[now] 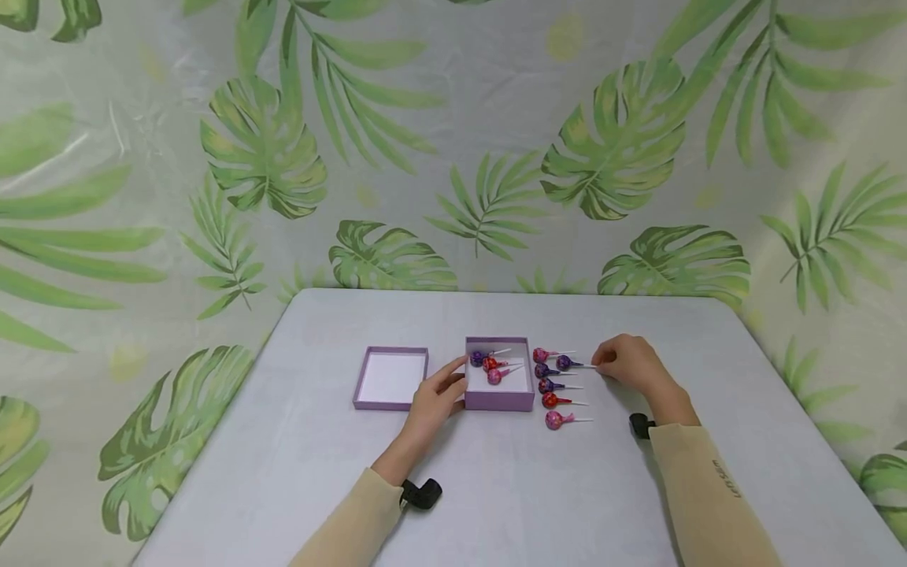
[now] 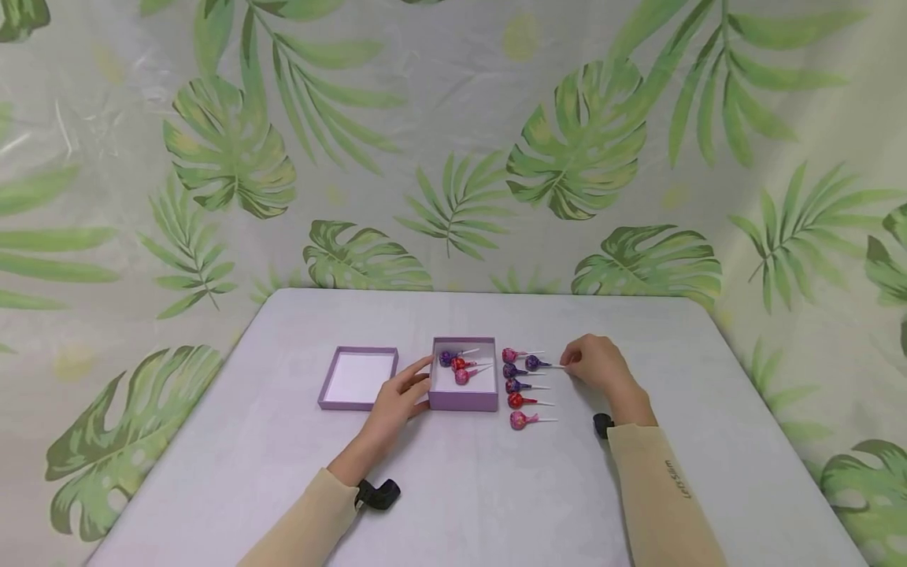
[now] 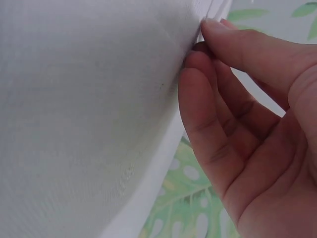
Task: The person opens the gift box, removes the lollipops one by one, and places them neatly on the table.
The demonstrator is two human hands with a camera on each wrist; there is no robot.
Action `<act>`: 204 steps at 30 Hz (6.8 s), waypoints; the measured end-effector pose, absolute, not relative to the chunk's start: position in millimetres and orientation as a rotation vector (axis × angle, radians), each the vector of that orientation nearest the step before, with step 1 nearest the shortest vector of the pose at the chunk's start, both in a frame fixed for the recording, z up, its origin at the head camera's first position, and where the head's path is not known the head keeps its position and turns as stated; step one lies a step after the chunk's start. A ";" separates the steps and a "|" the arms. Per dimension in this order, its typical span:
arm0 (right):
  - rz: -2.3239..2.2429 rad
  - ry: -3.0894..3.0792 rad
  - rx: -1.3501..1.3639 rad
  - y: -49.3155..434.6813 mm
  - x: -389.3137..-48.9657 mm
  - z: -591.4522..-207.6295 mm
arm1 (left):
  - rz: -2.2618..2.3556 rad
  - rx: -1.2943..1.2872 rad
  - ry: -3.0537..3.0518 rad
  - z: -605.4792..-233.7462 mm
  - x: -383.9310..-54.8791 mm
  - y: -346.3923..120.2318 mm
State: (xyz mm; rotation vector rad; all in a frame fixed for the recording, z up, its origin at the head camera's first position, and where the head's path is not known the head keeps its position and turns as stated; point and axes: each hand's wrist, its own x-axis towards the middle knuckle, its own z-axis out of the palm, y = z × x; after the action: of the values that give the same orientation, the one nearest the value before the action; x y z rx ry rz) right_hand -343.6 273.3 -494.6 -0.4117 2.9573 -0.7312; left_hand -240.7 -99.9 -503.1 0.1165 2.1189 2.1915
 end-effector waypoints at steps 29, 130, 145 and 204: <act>-0.762 3.062 -0.406 261.1 -326.2 -475.8 | 2.157 0.105 2.133 -501.3 -238.5 -101.9; -0.707 2.944 -1.096 107.6 -316.0 -455.2 | 2.161 0.123 2.169 -531.4 -256.5 -100.2; -1.183 2.996 -0.777 137.2 -297.4 -449.4 | 2.199 0.093 2.133 -533.6 -257.0 -99.7; -0.985 2.937 -0.396 250.4 -312.3 -489.6 | 2.188 0.113 2.103 -527.9 -256.6 -102.7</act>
State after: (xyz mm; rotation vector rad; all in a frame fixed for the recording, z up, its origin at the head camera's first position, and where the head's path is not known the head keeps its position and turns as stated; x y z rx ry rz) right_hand -312.3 250.4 -489.6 -0.3956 2.9374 -0.9852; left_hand -256.6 -102.7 -527.9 0.1135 2.1027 2.1880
